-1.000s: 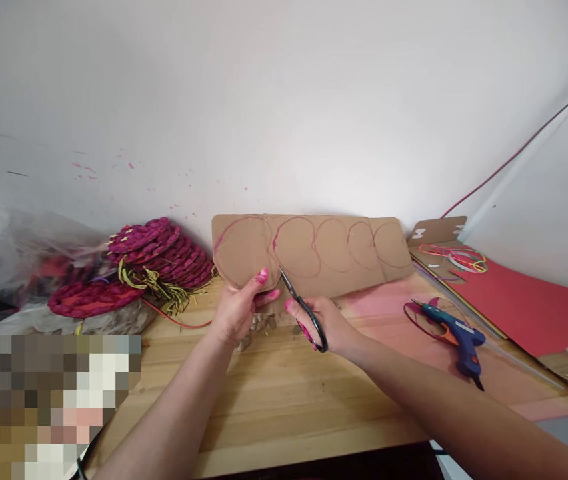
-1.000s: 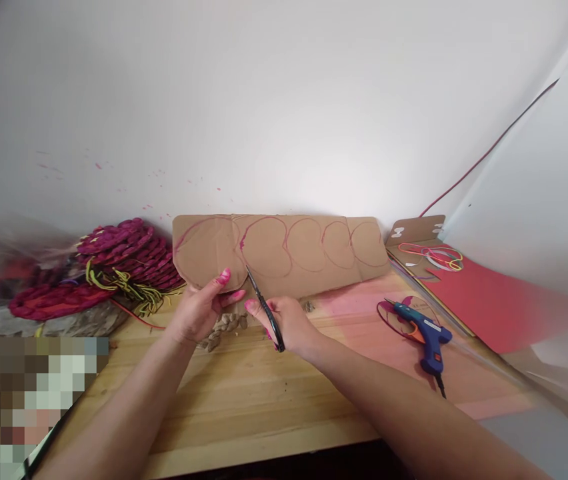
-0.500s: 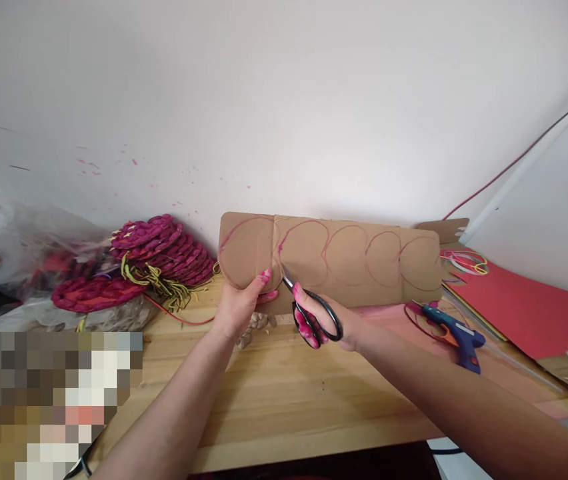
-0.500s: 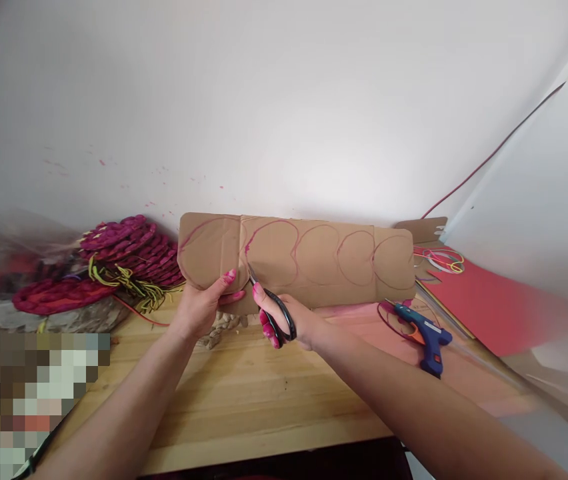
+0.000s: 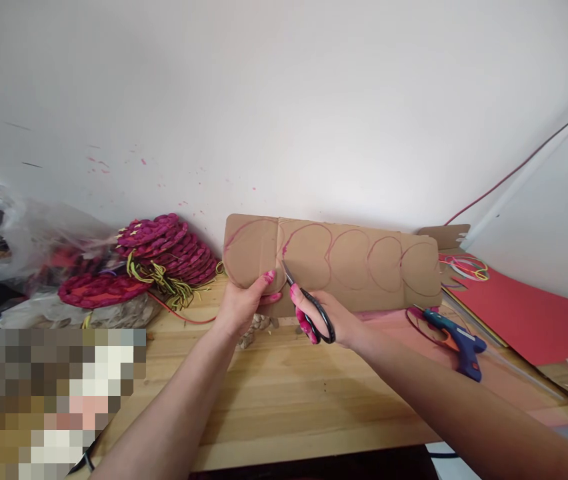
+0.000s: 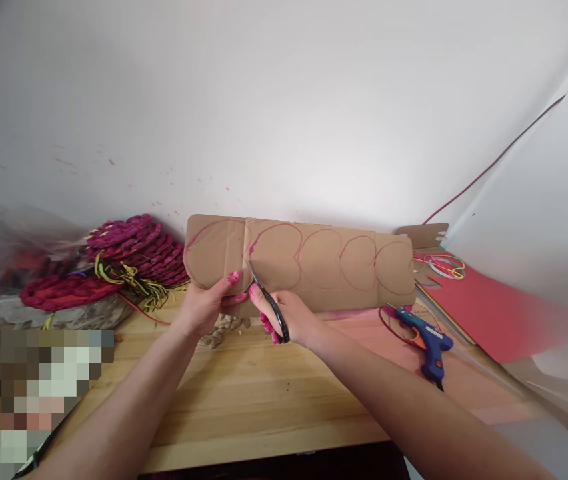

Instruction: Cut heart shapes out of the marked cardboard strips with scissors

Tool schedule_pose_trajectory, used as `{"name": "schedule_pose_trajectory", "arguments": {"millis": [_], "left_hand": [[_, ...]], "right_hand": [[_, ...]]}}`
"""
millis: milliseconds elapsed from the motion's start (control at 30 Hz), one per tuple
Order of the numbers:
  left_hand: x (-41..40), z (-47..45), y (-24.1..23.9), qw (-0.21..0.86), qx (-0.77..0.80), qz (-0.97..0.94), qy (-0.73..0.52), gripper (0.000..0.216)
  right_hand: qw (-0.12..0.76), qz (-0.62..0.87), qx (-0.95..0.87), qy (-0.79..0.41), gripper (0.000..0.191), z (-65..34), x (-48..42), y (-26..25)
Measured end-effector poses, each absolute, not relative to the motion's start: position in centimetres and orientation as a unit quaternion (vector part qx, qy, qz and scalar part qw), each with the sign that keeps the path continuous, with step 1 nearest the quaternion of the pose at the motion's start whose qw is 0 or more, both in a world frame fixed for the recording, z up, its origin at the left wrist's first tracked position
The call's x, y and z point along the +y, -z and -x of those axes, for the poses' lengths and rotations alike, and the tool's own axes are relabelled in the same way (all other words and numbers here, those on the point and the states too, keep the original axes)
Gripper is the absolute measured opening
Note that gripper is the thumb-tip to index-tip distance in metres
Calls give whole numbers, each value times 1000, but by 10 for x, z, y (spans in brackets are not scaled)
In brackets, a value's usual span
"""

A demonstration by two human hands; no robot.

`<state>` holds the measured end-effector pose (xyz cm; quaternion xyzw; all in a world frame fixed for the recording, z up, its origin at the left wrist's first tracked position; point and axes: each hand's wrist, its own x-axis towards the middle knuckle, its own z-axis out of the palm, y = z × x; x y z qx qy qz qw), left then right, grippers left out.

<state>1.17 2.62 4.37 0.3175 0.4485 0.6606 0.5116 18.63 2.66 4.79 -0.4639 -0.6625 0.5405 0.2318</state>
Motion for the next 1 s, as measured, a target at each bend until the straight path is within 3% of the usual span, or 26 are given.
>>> {"name": "schedule_pose_trajectory", "arguments": {"millis": [700, 1000], "left_hand": [[28, -11, -39, 529, 427, -317, -661, 54], [27, -13, -38, 548, 412, -317, -655, 59]], "right_hand": [[280, 454, -657, -533, 67, -188, 26, -26], [254, 441, -623, -594, 75, -189, 22, -49]]}}
